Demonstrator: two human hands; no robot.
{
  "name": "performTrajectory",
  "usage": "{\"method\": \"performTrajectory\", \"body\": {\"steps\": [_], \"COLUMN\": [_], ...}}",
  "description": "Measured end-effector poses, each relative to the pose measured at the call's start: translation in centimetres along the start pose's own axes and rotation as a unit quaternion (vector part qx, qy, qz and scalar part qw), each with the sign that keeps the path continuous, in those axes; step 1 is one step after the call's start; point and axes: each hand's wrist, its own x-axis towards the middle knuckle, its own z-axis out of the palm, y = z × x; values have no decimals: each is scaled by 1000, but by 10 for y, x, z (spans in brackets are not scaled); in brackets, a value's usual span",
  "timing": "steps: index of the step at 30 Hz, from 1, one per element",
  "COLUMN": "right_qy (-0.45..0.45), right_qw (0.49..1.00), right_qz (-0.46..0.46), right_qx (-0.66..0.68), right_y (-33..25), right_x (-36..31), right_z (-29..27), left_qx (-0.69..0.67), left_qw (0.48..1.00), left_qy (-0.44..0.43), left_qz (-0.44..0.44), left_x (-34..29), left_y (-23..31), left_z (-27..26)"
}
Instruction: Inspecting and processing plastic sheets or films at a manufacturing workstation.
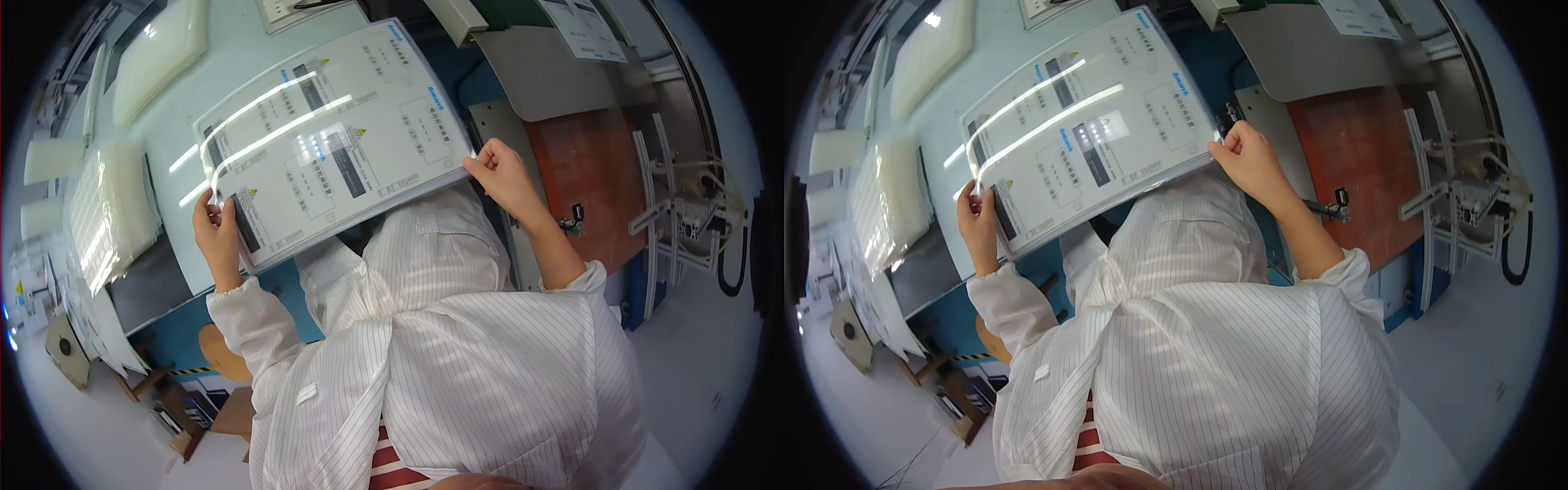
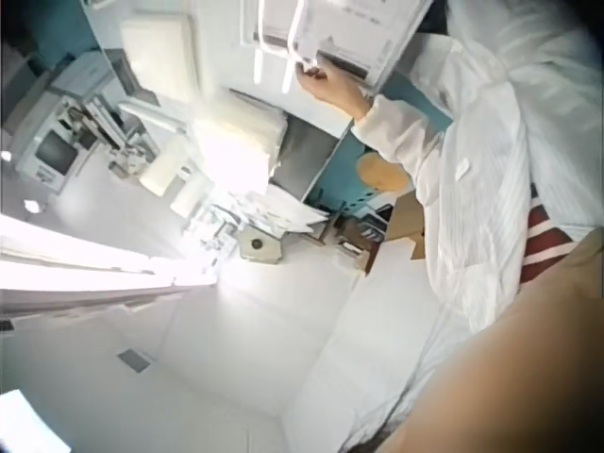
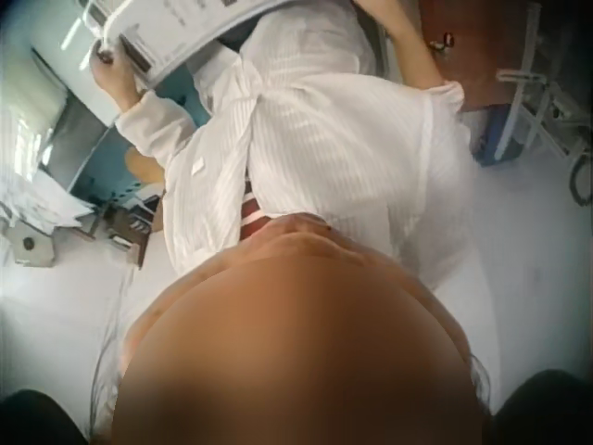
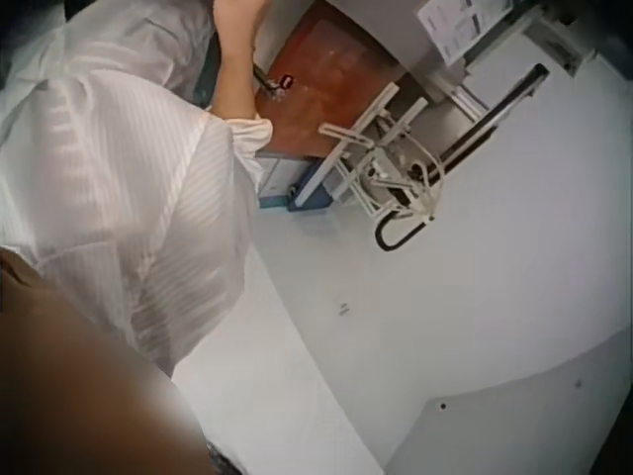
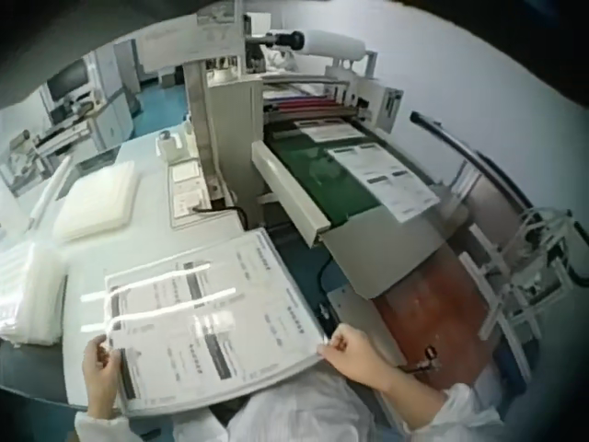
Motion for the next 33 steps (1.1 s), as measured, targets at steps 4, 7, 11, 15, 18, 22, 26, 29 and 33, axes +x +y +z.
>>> {"method": "performTrajectory", "body": {"steps": [4,7,11,15,18,22,26,29,33], "right_qy": [66,130,279,459,488,505,530,422,363], "right_qw": [998,980,938,835,797,755,699,690,769], "right_qz": [-13,85,62,155,207,226,217,73,-89], "right_qx": [12,123,196,261,289,352,428,583,519], "right_y": [12,6,48,113,118,143,140,106,12], "right_x": [11,26,57,95,107,119,127,135,148], "right_z": [-23,-65,-116,-159,-176,-196,-215,-226,-233], "left_qx": [62,47,86,114,108,118,123,138,158], "left_qw": [998,999,995,986,988,988,986,982,974], "left_qy": [7,9,41,89,89,91,93,108,131], "left_qz": [18,17,43,88,57,47,58,74,99], "left_x": [-3,-8,-6,-6,-6,-5,-5,-9,-10], "left_y": [0,-4,-11,-11,-9,-7,-10,-10,-6], "left_z": [5,8,17,23,24,25,26,24,22]}}
